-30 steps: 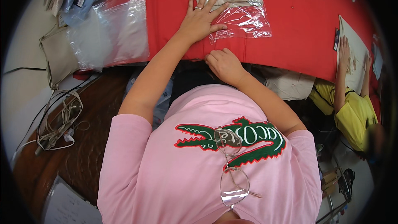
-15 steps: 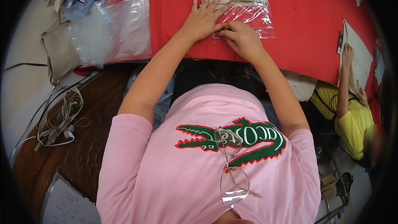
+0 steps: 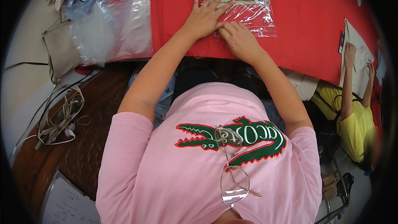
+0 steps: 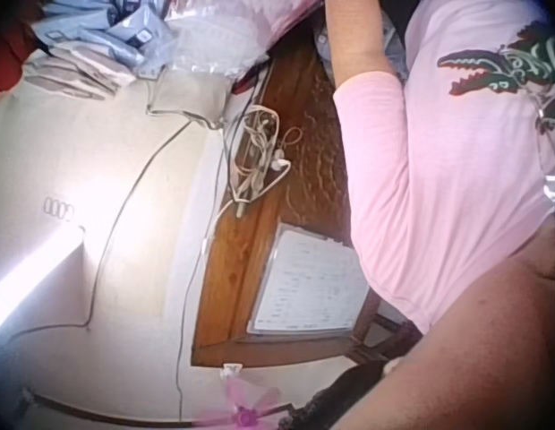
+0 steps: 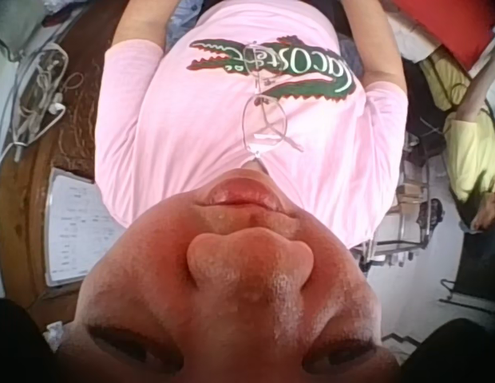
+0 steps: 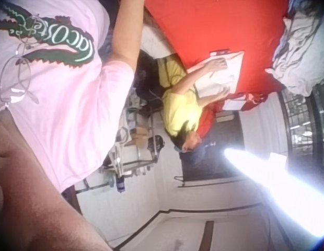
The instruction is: The person places folded shirts into clear plastic bags, uses a small blue tool to secure or trim tags, and سپس places the bagged items into a large clear sack on the floor.
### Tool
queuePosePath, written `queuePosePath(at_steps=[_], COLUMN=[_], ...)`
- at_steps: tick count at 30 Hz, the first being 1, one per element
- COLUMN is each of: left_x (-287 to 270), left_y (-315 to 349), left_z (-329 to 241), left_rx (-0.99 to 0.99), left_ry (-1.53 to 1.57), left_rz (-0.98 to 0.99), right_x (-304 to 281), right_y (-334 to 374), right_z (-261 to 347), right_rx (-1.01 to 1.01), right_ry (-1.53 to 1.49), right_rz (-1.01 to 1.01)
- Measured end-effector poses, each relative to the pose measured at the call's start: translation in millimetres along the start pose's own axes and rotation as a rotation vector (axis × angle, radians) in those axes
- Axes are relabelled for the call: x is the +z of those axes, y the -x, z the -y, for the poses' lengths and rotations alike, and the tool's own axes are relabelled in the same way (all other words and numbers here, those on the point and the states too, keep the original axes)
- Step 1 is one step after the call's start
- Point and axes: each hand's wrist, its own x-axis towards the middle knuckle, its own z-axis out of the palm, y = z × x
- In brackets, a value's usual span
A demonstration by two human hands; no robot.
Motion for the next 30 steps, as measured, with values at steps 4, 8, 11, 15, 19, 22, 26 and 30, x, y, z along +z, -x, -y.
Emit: queuePosePath(at_steps=[4,8,11,15,19,22,26,30], left_x=[4,5,7,7,5,5,7,5], left_y=[0,0,0,0,1,1,-3,-2], left_z=[2,0,2,4,4,3,1,2], left_rx=[0.015,0.017,0.028,0.03,0.029,0.033,0.008,0.002], left_ry=[0.004,0.062,0.043,0.027,0.044,0.052,0.023,0.003], left_rz=[-0.05,-0.085,-0.087,-0.071,-0.072,-0.069,-0.027,-0.019], right_x=[-2,-1,-3,3,-3,-11,-14,-13], right_y=[8,17,11,7,2,-3,-8,-8], right_z=[10,13,14,12,16,17,22,24], right_rx=[0.109,0.204,0.161,0.103,0.101,0.092,0.086,0.066], right_ry=[-0.063,-0.165,-0.148,-0.07,-0.041,-0.042,0.012,0.059], right_rz=[-0.047,-0.102,-0.141,-0.125,-0.161,-0.171,-0.178,-0.169])
